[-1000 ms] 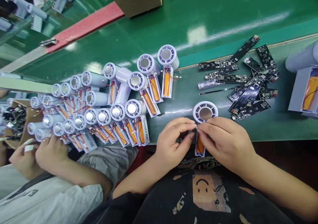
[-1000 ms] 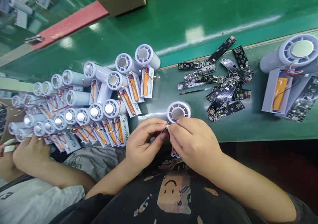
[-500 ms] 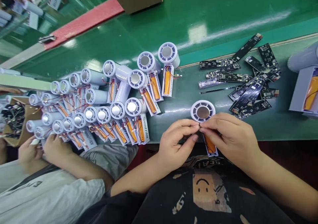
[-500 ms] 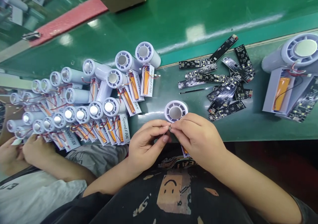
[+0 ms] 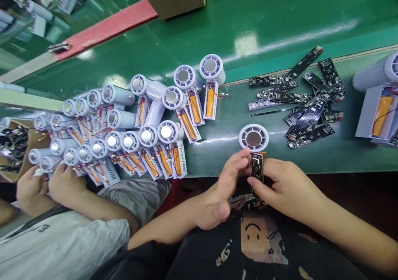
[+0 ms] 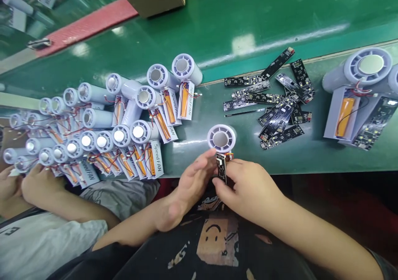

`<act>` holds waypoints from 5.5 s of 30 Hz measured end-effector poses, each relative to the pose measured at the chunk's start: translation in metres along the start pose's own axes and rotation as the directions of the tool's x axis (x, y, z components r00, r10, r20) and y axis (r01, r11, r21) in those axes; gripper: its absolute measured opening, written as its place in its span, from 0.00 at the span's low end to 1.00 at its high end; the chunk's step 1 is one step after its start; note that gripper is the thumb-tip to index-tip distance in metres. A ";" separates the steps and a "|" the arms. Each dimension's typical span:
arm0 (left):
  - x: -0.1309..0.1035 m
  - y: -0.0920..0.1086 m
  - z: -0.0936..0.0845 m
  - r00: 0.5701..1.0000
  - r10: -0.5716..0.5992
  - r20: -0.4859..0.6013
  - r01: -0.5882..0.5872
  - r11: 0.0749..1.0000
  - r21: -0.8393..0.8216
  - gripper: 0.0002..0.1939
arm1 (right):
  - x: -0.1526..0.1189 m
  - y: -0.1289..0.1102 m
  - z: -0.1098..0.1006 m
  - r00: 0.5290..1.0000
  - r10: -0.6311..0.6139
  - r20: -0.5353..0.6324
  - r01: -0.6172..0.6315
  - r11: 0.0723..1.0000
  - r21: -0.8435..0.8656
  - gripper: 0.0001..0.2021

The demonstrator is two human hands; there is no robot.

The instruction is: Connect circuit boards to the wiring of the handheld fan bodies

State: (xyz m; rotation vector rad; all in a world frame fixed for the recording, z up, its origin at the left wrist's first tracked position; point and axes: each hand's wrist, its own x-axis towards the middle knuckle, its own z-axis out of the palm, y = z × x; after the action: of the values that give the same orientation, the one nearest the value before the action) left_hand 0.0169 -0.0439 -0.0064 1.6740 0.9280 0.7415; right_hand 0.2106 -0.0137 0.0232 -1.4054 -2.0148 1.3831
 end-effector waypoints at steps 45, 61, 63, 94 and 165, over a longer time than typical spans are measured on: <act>0.057 -0.004 -0.029 0.992 0.087 0.094 -0.111 0.952 0.284 0.10 | -0.002 0.037 0.013 0.950 -0.029 0.311 -0.293 0.264 0.919 0.14; 0.051 0.013 -0.004 0.950 0.293 0.104 -0.232 0.444 0.866 0.11 | -0.003 0.042 0.010 0.934 -0.035 0.356 -0.351 0.106 0.930 0.14; 0.051 0.010 -0.003 0.956 0.290 0.034 -0.178 0.485 0.856 0.11 | -0.002 0.041 0.009 0.935 -0.013 0.354 -0.351 0.106 0.931 0.14; 0.028 0.005 -0.004 0.931 0.364 0.037 -0.235 0.519 0.822 0.14 | 0.001 0.037 0.017 0.967 0.157 0.198 -0.227 0.189 0.956 0.16; 0.103 0.035 -0.019 0.998 -0.016 0.056 -0.035 0.601 0.798 0.30 | 0.005 0.018 0.026 0.918 0.394 -0.046 -0.194 0.546 0.815 0.23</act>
State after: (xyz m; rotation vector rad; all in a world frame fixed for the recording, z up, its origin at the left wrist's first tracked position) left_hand 0.0615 0.0481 0.0358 2.4724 1.3288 0.2464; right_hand 0.2000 -0.0223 -0.0055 -1.3703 -0.7710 1.8291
